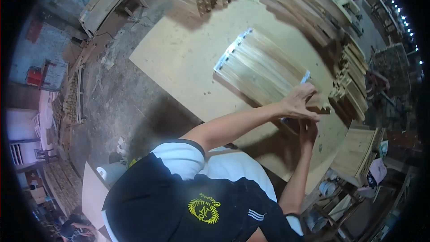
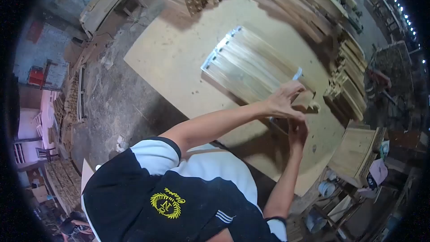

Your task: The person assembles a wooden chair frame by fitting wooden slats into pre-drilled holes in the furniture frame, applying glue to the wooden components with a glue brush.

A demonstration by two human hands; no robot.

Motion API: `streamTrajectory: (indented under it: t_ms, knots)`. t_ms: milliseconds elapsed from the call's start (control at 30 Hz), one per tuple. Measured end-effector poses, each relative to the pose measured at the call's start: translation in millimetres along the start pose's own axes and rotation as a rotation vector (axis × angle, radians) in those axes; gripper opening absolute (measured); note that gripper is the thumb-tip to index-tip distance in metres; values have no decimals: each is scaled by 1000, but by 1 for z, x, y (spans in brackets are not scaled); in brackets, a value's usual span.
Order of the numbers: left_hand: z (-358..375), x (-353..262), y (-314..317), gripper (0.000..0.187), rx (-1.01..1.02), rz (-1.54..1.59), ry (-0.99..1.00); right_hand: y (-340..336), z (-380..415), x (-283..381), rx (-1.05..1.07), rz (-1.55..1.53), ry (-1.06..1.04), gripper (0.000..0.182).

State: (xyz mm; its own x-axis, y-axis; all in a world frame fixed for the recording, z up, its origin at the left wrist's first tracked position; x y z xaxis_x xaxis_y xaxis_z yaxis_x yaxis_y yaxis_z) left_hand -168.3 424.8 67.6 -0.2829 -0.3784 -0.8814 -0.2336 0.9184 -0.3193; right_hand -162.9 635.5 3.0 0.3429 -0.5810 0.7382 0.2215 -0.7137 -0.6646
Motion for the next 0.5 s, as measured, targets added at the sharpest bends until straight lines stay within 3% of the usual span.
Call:
streamTrajectory:
  t_ms: [33,67,100,133,167,200,267,333,433,500]
  knots:
    - [1,20,-22,80,-117,-25,85,2,21,-24,-138,-325,64,30]
    - [0,34,-49,84,-228,-47,169,0,44,-29,-227,-457,98,28]
    - [-9,51,-91,94,-232,-195,-50,-3,67,-34,-323,-590,121,27]
    - [-20,76,-140,91,-437,-218,-177,-10,90,-16,-373,-526,117,26]
    - [-31,80,-208,107,-475,-23,-297,-12,117,-12,-498,-441,185,24]
    - [-42,98,-256,98,-721,-219,-423,-16,140,-4,-474,-461,251,23]
    - [-63,142,-347,106,-998,-281,-467,-18,166,19,-473,-531,343,22]
    - [-96,203,-404,115,-1102,-400,-523,-7,176,40,-513,-623,401,21]
    - [-106,199,-444,120,-949,-351,-611,22,143,72,-510,-574,284,22]
    - [-107,223,-454,108,-975,-363,-551,45,108,111,-473,-538,257,18]
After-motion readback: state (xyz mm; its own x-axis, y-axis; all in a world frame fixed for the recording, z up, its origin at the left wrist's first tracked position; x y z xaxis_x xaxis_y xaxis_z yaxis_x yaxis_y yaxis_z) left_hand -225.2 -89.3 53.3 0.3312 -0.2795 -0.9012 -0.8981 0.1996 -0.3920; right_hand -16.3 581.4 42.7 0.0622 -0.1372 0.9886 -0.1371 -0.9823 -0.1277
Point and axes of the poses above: each hand's wrist, its own z-axis away from the middle knuckle, its own y-axis out of the palm, x = y × z, the point moved 2 cm from there along -z, towards the middle knuckle, and after that the axes turned 10 degrees about -z, right-handed, at the moved point
